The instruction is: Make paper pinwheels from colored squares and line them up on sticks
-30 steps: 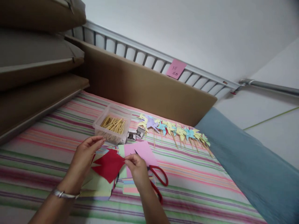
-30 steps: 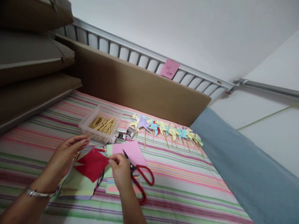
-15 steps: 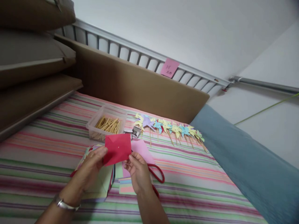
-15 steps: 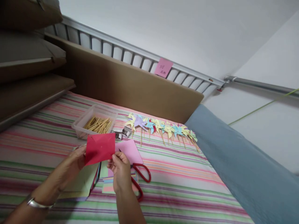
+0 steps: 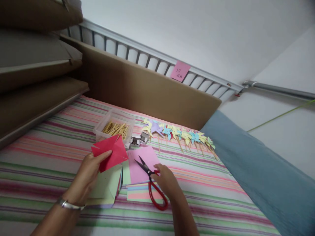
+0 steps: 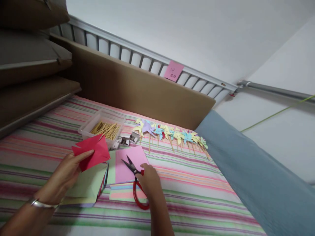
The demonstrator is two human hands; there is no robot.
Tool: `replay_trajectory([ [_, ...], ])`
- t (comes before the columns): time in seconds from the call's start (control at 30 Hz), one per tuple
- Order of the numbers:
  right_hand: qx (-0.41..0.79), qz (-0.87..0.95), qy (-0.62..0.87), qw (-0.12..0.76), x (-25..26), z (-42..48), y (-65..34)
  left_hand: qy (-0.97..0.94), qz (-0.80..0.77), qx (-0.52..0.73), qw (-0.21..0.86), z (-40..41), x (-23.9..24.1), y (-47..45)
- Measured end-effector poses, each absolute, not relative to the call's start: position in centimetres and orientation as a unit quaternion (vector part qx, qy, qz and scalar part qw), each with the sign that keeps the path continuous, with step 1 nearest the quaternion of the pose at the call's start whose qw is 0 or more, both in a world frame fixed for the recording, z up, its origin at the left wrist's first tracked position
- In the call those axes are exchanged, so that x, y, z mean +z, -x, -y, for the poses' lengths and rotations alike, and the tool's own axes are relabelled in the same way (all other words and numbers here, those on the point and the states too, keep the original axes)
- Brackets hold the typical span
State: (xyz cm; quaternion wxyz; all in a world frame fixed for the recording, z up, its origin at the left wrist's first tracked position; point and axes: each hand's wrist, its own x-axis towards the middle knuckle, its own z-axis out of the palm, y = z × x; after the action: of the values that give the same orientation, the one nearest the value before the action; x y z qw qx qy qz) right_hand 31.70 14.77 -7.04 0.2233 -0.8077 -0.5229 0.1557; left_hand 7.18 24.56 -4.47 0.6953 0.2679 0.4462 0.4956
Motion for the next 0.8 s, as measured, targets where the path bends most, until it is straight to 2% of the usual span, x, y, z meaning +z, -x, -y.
replay_trajectory([
  [0.3, 0.069, 0.554, 0.808, 0.185, -11.4, -10.2, -30.9, -0.233, -0.418, 0.531, 0.699, -24.6, -4.4, -6.5],
  [0.47, 0.045, 0.587, 0.782, 0.203, -11.3, -9.4, -31.6, -0.237, -0.391, 0.506, 0.731, -24.0, -3.7, -5.7],
  [0.57, 0.039, 0.598, 0.758, 0.259, -11.1, -8.4, -32.1, -0.244, -0.367, 0.497, 0.748, -24.1, -3.8, -5.2],
  [0.67, 0.084, 0.545, 0.748, 0.369, -11.1, -6.5, -32.2, -0.260, -0.347, 0.481, 0.762, -24.3, -4.0, -4.7],
  [0.73, 0.163, 0.462, 0.733, 0.472, -10.8, -5.5, -31.3, -0.275, -0.341, 0.474, 0.764, -24.4, -3.9, -4.3],
  [0.8, 0.294, 0.389, 0.679, 0.548, -10.1, -5.2, -29.4, -0.288, -0.345, 0.470, 0.760, -24.5, -3.8, -3.9],
])
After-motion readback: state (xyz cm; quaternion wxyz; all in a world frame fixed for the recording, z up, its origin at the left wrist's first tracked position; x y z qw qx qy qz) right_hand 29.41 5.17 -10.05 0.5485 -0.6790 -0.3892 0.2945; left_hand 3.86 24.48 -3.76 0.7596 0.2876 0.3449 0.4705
